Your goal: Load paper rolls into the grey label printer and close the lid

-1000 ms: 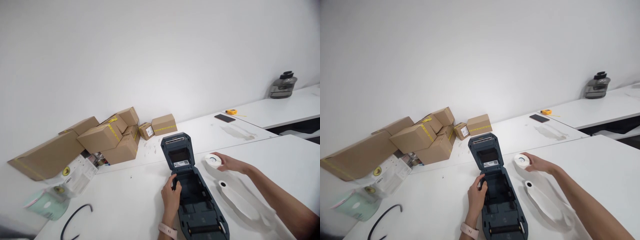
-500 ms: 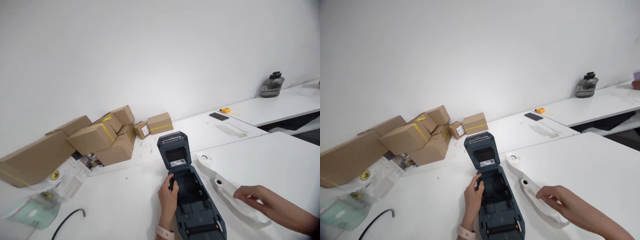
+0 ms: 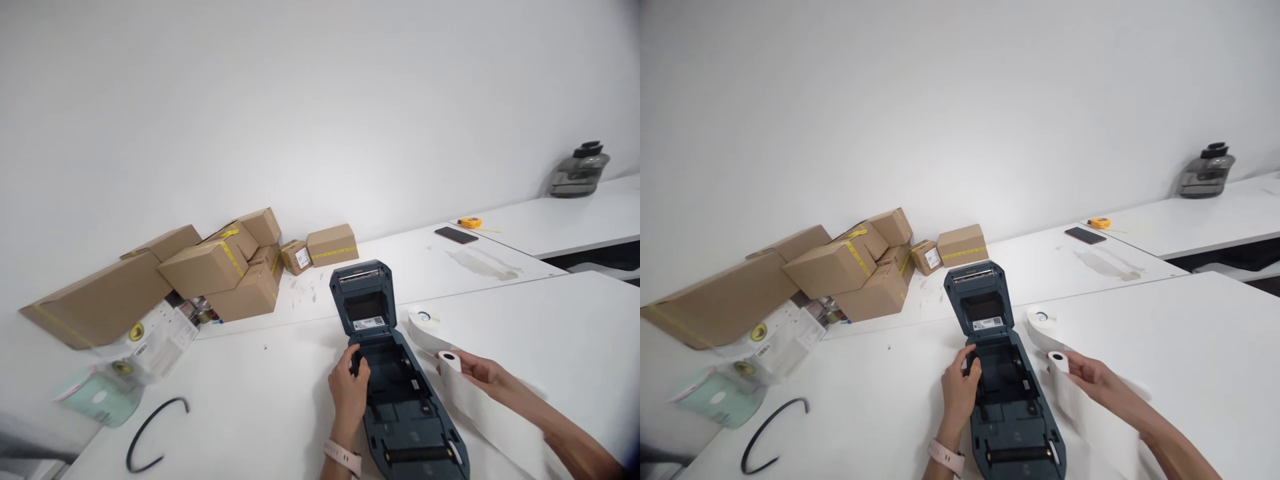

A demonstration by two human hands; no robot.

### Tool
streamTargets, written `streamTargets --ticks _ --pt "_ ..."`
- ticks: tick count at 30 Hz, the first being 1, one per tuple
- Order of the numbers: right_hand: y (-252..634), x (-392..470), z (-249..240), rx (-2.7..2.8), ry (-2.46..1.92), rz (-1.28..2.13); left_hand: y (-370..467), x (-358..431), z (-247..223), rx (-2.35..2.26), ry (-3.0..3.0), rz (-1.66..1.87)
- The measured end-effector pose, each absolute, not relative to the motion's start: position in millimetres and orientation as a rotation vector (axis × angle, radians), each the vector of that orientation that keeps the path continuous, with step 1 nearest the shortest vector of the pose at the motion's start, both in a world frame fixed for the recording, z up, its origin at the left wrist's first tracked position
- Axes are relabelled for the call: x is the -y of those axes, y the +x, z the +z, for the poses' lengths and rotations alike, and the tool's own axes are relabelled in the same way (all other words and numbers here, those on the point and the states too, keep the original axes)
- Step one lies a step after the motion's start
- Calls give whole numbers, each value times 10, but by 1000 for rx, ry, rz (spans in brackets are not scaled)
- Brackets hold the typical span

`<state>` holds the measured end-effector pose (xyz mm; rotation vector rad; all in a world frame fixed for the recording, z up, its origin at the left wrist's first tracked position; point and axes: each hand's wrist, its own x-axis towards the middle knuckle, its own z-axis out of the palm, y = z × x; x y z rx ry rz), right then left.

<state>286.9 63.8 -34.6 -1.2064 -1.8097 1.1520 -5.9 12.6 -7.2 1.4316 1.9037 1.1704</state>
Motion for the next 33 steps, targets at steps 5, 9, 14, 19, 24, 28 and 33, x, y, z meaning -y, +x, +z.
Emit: streamTargets --ticks 5,9,14,19,24,28,33 --pt "2376 -541 383 2266 -922 1100 -58 -139 -94 -1925 1481 1141" --pt "1839 -629 511 2630 -853 830 -74 -149 -126 -1938 1507 1138" --pt "1600 -686 278 2775 -888 671 -53 -148 -110 -1975 1536 1099" --pt "1590 -664 195 2794 -854 606 -10 -154 -77 -1988 1587 1059" --pt "1555 -768 44 2812 -821 536 7 -76 -120 -1944 1566 1126" --pt "1553 -822 -42 2827 -817 512 59 229 -121 -1784 1684 1418" --pt "1578 -744 85 2803 -851 552 164 639 -86 -1424 1995 1271"
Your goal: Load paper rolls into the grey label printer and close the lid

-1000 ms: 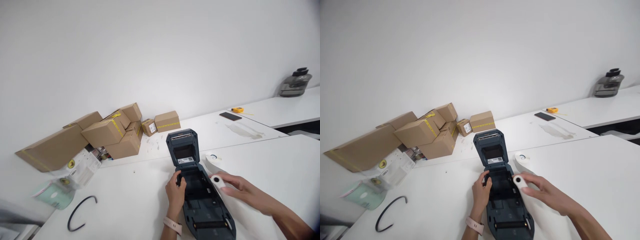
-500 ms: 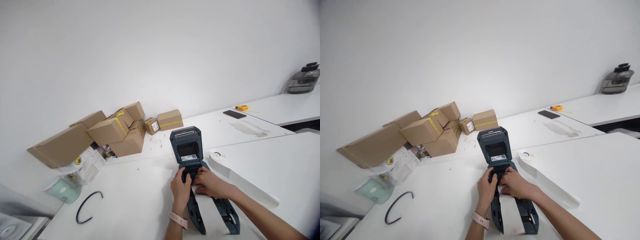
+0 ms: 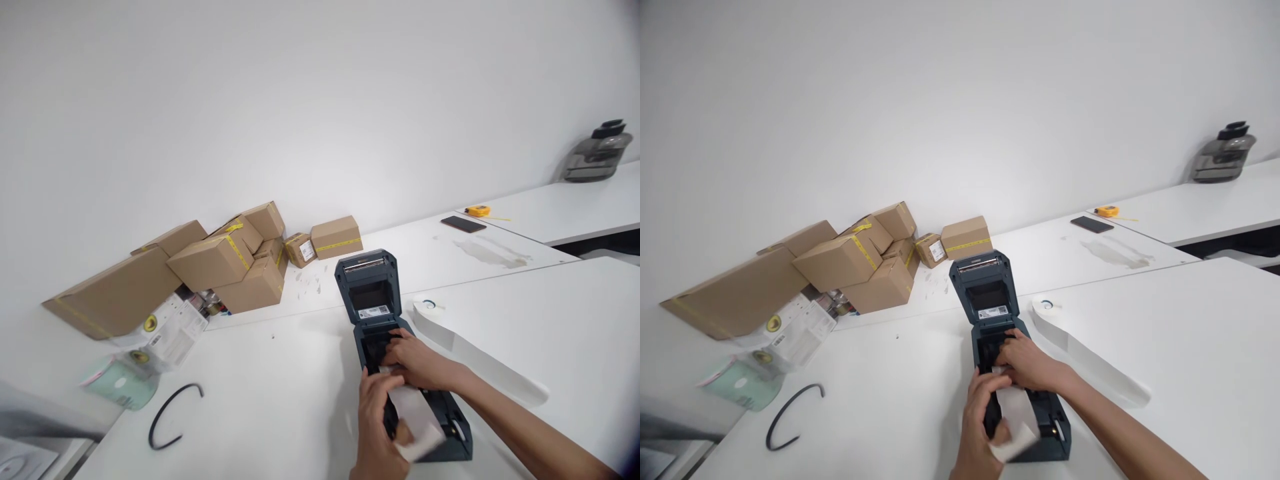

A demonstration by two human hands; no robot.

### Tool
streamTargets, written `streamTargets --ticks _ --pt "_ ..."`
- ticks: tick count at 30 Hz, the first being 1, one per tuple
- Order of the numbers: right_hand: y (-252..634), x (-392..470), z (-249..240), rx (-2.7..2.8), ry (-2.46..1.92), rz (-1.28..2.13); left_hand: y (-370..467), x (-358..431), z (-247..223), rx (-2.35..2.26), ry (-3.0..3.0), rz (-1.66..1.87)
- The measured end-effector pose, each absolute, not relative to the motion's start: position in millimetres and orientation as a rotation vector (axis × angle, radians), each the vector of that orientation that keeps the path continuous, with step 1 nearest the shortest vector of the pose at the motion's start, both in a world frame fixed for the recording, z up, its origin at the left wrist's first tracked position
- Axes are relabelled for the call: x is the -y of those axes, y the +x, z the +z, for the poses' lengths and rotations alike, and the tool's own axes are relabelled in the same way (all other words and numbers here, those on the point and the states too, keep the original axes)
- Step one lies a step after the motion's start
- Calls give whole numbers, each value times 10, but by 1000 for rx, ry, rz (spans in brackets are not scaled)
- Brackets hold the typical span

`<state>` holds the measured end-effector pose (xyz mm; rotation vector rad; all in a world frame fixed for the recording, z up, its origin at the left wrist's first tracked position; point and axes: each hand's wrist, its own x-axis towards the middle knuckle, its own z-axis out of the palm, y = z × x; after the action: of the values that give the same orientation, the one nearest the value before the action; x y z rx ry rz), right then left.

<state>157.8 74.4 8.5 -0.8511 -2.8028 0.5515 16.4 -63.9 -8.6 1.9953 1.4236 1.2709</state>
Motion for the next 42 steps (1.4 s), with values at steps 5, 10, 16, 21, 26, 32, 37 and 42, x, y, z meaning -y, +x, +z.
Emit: streamTargets --ticks 5,10,16,21,26,32,37,42 --pt "1593 -703 231 2803 -860 626 172 798 -253 -1353 2239 1211" --pt "1594 -707 258 2806 -866 651 102 854 -705 -1329 2485 1193" --pt "1597 -707 264 2821 -830 651 183 764 -1041 -1357 2752 1397" --pt "1609 -725 299 2856 -803 652 263 755 -873 -1328 2716 1487" --pt "1623 -767 309 2863 -777 641 264 807 -782 -1234 2692 1390" --pt "1625 -789 244 2804 -751 678 308 871 -914 -1335 2682 1358" --pt "1713 -784 362 2643 -685 756 341 813 -1092 -1288 2764 1511" --pt "1721 -991 848 1751 -731 469 261 762 -977 -1143 3046 1512"
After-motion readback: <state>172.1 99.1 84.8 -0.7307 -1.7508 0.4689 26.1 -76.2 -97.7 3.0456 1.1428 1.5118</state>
